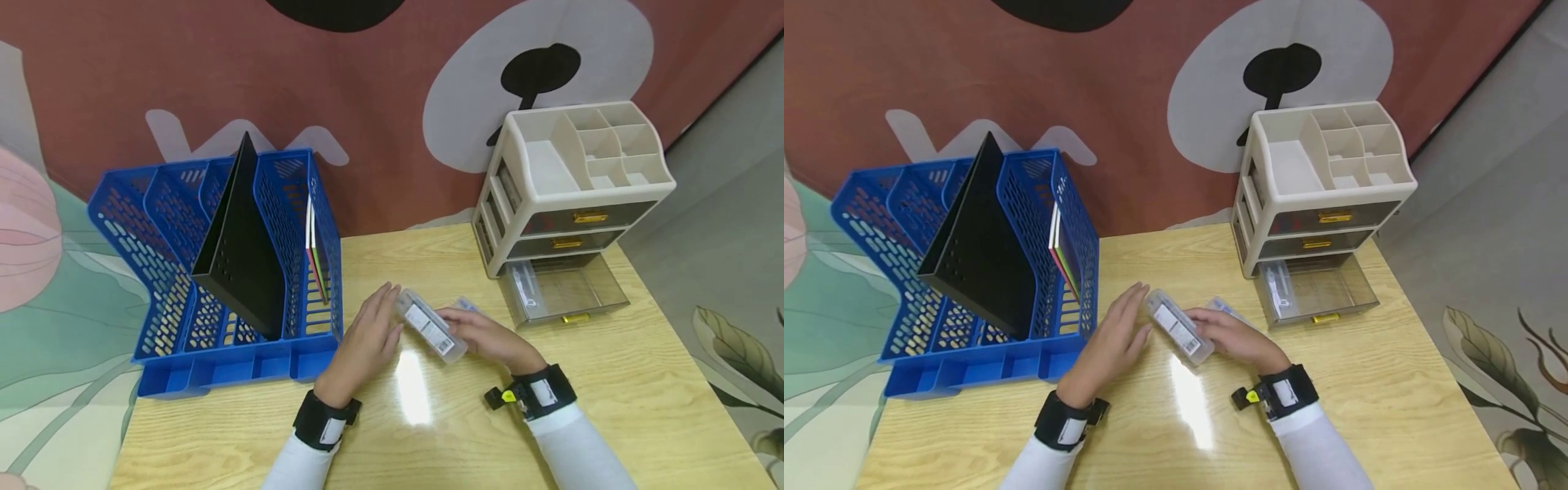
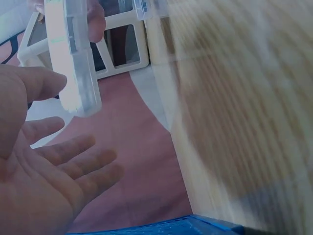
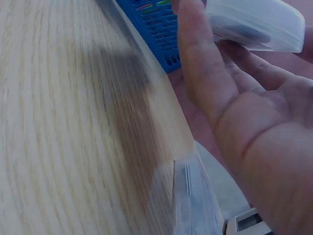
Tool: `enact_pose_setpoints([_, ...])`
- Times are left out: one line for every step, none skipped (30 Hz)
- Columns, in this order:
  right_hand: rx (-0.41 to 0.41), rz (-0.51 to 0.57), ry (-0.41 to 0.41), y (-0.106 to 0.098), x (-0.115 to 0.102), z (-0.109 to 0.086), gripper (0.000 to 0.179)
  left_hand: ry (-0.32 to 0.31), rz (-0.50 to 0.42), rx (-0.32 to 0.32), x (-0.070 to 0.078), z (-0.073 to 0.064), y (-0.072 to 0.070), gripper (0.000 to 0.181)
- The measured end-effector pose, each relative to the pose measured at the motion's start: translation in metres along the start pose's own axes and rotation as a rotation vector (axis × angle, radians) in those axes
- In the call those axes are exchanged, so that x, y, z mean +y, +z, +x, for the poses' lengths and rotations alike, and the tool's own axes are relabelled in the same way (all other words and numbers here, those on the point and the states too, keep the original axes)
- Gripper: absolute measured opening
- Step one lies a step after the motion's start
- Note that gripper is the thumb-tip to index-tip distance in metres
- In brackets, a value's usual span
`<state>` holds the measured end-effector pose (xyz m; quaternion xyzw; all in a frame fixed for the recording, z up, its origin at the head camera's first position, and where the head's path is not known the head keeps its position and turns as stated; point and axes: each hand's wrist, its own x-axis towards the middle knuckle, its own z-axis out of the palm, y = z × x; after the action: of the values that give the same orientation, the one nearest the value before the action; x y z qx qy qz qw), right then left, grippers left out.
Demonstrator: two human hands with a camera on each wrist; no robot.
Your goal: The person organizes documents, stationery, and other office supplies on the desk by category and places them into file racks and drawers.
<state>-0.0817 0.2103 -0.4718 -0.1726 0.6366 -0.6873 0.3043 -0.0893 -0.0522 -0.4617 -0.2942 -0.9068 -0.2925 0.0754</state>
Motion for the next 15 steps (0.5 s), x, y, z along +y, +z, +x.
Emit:
enact_pose_setpoints([-0.018, 0.054, -0.026, -0.002, 0.001, -0.001, 0.045, 0.007, 0.006, 0.006, 0.0, -0.001, 0.0, 0.067])
enact_pose_setpoints([-0.037, 0.109, -0.052, -0.003, 0.003, -0.002, 0.044, 0.013, 0.013, 0.01, 0.0, -0.002, -0.001, 0.066])
enact_pose_setpoints([-0.055, 0.156, -0.076, -0.005, 0.003, -0.003, 0.043, 0.015, 0.02, 0.009, 0.0, -0.003, -0.002, 0.066])
enact_pose_setpoints([-0.075, 0.194, -0.103, -0.007, 0.004, -0.004, 0.042, 0.016, 0.026, 0.008, -0.001, -0.005, -0.003, 0.065])
enact_pose_setpoints([-0.094, 0.231, -0.127, -0.009, 0.004, -0.006, 0.042, 0.015, 0.03, 0.004, -0.001, -0.006, -0.004, 0.065])
enact_pose_setpoints([-0.113, 0.264, -0.148, -0.01, 0.004, -0.007, 0.043, 0.013, 0.036, -0.003, -0.001, -0.008, -0.004, 0.065])
enact_pose_setpoints([-0.126, 0.29, -0.163, -0.012, 0.003, -0.009, 0.043, 0.01, 0.042, -0.009, -0.002, -0.009, -0.005, 0.065])
enact_pose_setpoints([-0.133, 0.307, -0.173, -0.013, 0.002, -0.01, 0.044, 0.007, 0.047, -0.017, -0.002, -0.011, -0.006, 0.065])
enact_pose_setpoints([-0.137, 0.319, -0.179, -0.014, 0.001, -0.012, 0.045, 0.004, 0.053, -0.024, -0.003, -0.013, -0.006, 0.065])
enact_pose_setpoints([-0.134, 0.322, -0.183, -0.015, -0.001, -0.013, 0.045, 0.002, 0.058, -0.028, -0.003, -0.014, -0.006, 0.064])
enact_pose_setpoints([-0.121, 0.328, -0.177, -0.016, -0.002, -0.015, 0.046, -0.001, 0.065, -0.035, -0.004, -0.016, -0.006, 0.064])
enact_pose_setpoints([-0.111, 0.327, -0.178, -0.018, -0.004, -0.017, 0.046, -0.002, 0.071, -0.042, -0.004, -0.017, -0.007, 0.064])
enact_pose_setpoints([-0.103, 0.328, -0.176, -0.019, -0.006, -0.019, 0.046, -0.001, 0.077, -0.045, -0.004, -0.019, -0.007, 0.063])
enact_pose_setpoints([-0.095, 0.331, -0.177, -0.02, -0.007, -0.022, 0.047, 0.0, 0.083, -0.049, -0.004, -0.02, -0.007, 0.063])
enact_pose_setpoints([-0.093, 0.333, -0.183, -0.022, -0.009, -0.024, 0.047, 0.002, 0.089, -0.052, -0.004, -0.022, -0.008, 0.062])
